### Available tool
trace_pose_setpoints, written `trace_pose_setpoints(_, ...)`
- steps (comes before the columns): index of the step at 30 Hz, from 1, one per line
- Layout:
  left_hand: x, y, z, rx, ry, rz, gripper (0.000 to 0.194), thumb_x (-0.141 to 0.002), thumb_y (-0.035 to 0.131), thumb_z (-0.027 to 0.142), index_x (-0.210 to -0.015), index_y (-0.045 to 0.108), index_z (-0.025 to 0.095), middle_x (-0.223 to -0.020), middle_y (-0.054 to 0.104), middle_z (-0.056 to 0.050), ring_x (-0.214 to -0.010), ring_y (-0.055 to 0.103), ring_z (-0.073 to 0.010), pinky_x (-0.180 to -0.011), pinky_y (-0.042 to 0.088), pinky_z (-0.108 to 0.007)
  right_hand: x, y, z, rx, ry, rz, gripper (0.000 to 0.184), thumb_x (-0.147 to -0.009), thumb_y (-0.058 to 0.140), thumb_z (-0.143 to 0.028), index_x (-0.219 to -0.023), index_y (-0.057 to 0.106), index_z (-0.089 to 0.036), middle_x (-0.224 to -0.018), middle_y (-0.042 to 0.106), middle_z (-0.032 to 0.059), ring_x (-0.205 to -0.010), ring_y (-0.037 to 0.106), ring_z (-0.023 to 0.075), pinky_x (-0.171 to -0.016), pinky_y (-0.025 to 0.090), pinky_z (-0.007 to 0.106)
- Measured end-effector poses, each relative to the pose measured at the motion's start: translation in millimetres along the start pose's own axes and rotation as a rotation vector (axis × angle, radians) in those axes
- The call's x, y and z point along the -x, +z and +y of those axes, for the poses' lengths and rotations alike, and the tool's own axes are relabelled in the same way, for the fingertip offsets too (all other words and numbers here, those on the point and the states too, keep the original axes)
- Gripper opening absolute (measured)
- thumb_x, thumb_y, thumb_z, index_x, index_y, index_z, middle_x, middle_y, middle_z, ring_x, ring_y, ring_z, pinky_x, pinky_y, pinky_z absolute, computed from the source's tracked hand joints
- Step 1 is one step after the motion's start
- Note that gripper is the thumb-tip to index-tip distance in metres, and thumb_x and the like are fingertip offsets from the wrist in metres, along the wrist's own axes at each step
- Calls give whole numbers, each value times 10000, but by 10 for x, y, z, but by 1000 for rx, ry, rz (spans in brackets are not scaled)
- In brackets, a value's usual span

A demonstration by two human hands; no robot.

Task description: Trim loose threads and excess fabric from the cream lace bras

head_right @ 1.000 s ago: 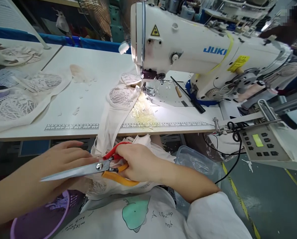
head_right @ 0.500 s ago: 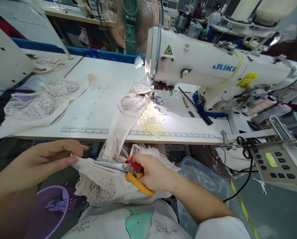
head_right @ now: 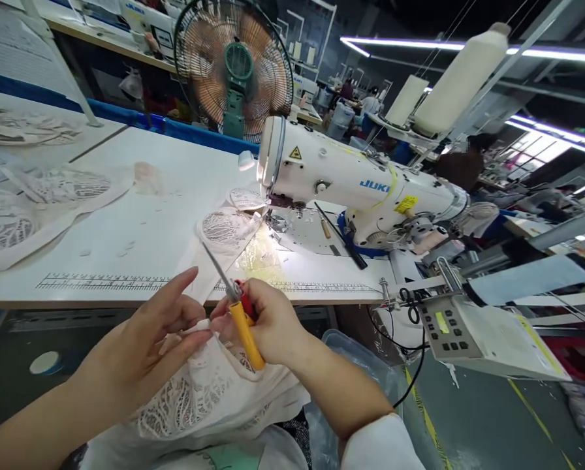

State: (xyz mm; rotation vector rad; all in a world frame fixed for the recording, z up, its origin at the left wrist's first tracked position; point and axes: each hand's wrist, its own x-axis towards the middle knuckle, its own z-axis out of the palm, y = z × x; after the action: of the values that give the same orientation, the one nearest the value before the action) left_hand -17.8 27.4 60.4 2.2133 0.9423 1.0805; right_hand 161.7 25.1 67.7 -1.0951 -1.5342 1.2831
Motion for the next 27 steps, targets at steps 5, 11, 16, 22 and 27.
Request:
trace_pose_setpoints(5, -35, 73, -23, 34, -22, 15, 578, -861, 434, 176, -1372, 194, 298, -759, 511, 47, -622, 518, -86, -610, 437, -189, -81, 45, -18, -137, 2, -58, 340, -625, 745, -358, -711, 463, -187, -701, 510, -17, -578, 440, 86, -527, 390, 230)
trace_pose_setpoints(11, -87, 19, 32, 557, -528, -247, 278, -792, 513, 419, -905, 575, 173, -683, 491, 25, -579, 441, -109, -512, 378, -208, -94, 32, 49, -70, -183, -59, 278, -669, 695, -277, -712, 433, -192, -707, 514, -11, -536, 410, 72, -481, 353, 218)
trace_pose_setpoints(16, -88, 14, 14, 603, -556, -251, 313, -789, 513, 425, -677, 638, 160, -582, 435, 35, -562, 362, -103, -510, 280, -213, -144, 56, 83, -22, -169, -51, 328, -692, 680, -372, -700, 401, -198, -698, 508, -8, -559, 427, 85, -494, 371, 225)
trace_pose_setpoints(22, -62, 0, -85, 638, -585, -204, 391, -778, 534, 432, -500, 434, 175, -520, 280, 64, -491, 266, -87, -464, 212, -225, -145, -200, 68, 177, -62, -332, 524, -683, 570, -670, -799, 435, -177, -729, 474, 2, -614, 435, 101, -554, 384, 247)
trace_pose_setpoints(27, -37, -76, -180, 674, -640, -238, 406, -758, 543, 487, -519, 445, 174, -536, 311, 58, -511, 302, -97, -484, 247, -224, -34, -408, 163, 458, 23, -565, 679, -696, 310, -821, -796, 441, -162, -686, 449, -2, -594, 405, 100, -513, 344, 224)
